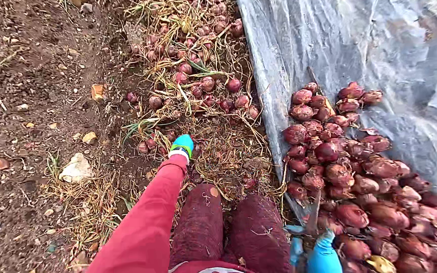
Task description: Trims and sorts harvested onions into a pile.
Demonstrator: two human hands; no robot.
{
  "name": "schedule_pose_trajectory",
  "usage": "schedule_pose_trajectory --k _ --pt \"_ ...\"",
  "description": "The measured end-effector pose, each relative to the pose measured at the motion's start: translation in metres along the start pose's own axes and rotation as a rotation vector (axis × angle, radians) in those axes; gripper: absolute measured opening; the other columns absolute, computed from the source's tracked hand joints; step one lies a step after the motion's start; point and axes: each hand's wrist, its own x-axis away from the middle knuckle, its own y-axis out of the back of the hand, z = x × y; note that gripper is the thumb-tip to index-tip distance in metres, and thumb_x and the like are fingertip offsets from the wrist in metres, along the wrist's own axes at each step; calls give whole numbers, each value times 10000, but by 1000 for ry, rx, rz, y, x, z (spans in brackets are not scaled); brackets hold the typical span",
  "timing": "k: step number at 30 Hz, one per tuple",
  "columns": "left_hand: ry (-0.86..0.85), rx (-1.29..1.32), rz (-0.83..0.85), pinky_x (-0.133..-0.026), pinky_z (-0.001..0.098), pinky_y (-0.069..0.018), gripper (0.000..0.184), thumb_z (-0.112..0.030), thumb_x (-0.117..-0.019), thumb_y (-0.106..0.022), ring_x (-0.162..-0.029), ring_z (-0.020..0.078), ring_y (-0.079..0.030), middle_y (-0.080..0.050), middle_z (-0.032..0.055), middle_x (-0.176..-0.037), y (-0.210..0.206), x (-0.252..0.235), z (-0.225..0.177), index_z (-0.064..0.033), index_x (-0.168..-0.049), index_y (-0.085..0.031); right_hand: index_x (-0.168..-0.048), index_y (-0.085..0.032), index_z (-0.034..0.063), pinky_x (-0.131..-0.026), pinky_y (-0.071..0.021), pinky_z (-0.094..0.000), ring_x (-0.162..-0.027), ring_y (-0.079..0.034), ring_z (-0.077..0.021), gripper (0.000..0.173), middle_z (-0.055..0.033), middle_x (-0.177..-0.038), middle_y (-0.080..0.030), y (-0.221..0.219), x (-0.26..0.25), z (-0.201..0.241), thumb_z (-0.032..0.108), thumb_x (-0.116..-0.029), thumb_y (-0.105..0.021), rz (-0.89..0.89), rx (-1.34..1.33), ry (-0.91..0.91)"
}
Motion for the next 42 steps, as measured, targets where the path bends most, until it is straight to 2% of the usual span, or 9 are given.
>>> schedule_pose_trajectory --k 4,10,14,18,23,27,30,37,42 --pt "299 123 -81 -916 647 -572 349 -207 -980 -601 -1145 430 -678 -649 264 -1284 -32 -48 37 6 -1253 -644 -1175 -657 10 -417 -544 -378 -445 -598 -193 823 -67 -600 -633 -46 -25 12 475 -1086 16 165 32 -146" --pt "258 -30 128 -915 666 -550 523 -498 -930 -683 -1091 411 -701 -721 237 -1132 -6 -69 52 -9 -1112 -714 -1157 -691 34 -408 -538 -405 -424 -571 -226 885 -105 -578 -598 -87 -73 -1 606 -1056 -23 267 130 -270" --pt "225 -186 241 -874 663 -560 303 -265 -932 -665 -1066 415 -702 -714 245 -1110 5 -67 36 4 -1065 -709 -1154 -693 33 -403 -540 -405 -419 -573 -229 888 -109 -566 -589 -97 -86 1 608 -1056 -22 270 137 -297" --pt "138 -228 343 -1038 646 -490 279 -198 -1020 -598 -1248 417 -621 -681 239 -1271 -6 -82 57 -16 -1187 -728 -1158 -684 26 -386 -532 -398 -407 -565 -230 890 -108 -560 -580 -88 -83 -5 616 -1054 -26 253 112 -309" --pt "467 540 -38 -993 674 -504 533 -413 -926 -718 -1179 431 -648 -687 251 -1215 -42 -33 78 -14 -1273 -649 -1166 -688 35 -397 -536 -410 -412 -567 -235 895 -113 -559 -580 -81 -76 -10 628 -1049 -29 254 102 -307" --pt "520 703 -17 -991 651 -512 694 -601 -899 -729 -1151 419 -662 -699 249 -1192 -103 49 110 -23 -1278 -662 -1165 -680 33 -421 -545 -415 -437 -577 -240 865 -113 -580 -590 -78 -60 -9 616 -1061 -49 253 100 -265" --pt "376 673 113 -913 625 -539 683 -627 -990 -580 -1035 416 -683 -693 271 -1142 -111 91 118 2 -1235 -681 -1176 -666 20 -452 -568 -424 -469 -614 -257 910 -136 -617 -625 -76 -50 -7 610 -1047 16 290 68 -160" --pt "-501 568 31 -964 500 -570 394 -412 -986 -703 -1024 223 -716 -746 112 -1069 6 210 60 -72 -1184 -714 -1136 -664 36 -469 -554 -388 -476 -578 -211 861 -77 -616 -582 -96 -29 -8 660 -1038 -79 644 48 -30" --pt "-838 90 227 -790 460 -585 134 -266 -950 -732 -831 163 -700 -724 21 -870 64 295 21 -145 -1008 -728 -879 -623 96 -460 -547 -355 -458 -580 -191 843 -65 -585 -586 -95 22 26 860 -908 -268 601 -65 310"
